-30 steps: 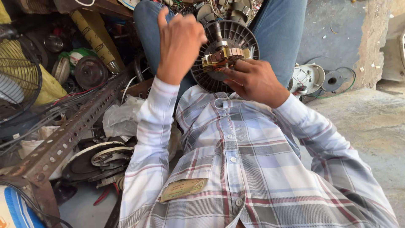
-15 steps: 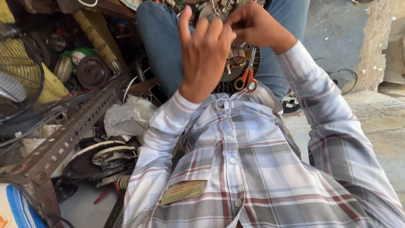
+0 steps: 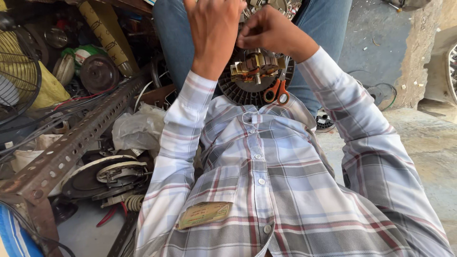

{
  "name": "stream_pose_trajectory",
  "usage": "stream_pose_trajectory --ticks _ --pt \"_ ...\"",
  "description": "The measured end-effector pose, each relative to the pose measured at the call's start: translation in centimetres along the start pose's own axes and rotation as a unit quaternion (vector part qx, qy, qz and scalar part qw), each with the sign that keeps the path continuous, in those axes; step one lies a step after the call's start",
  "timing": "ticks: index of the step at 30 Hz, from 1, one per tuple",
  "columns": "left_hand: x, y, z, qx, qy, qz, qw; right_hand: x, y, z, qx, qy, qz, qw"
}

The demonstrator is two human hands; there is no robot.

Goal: The person works on a fan motor stator, pulling and securing thin copper wires around the internal coils by hand.

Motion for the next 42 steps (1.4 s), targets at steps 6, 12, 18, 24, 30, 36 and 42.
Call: stream_pose_trajectory --ticks 6,12,18,24,30,36,42 --pt "6.6 6.2 -4.0 -0.029 -0.054 -0.087 0.994 2.0 -0.6 -2.7 0.055 0.003 0.004 0.998" --pt "8.0 9.6 -10.7 0.01 -0.15 -0.102 0.983 1.8 -2.3 -5.1 0.118 0.058 -0.149 0.98" --pt "8.0 7.9 -13.0 0.043 -0.147 -0.164 0.975 -2.2 -0.1 -8.8 0.117 0.288 -0.115 0.944" --pt "7.0 8.5 -12.7 0.025 -0.137 -0.227 0.964 -4.5 3.7 -9.2 0.081 0.281 0.083 0.953" --pt "7.4 8.9 -12.9 0.015 -0.115 -0.242 0.963 -3.3 4.1 -9.2 0.151 0.265 0.083 0.949" --pt "7.3 8.7 -13.4 0.03 -0.115 -0.242 0.963 -5.1 4.7 -8.7 0.159 0.293 0.039 0.942" --pt "6.8 8.1 -14.0 0.046 -0.119 -0.237 0.963 -5.4 3.0 -9.9 0.098 0.332 0.064 0.936"
Point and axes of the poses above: each hand's wrist, its own z-axis towards the middle knuckle, its own x-axis out of the back of the hand, y = z × x, the point moved 3 cm from there along z, towards the middle knuckle, and after that the axes turned 5 degrees about y, right-handed, at the moved point
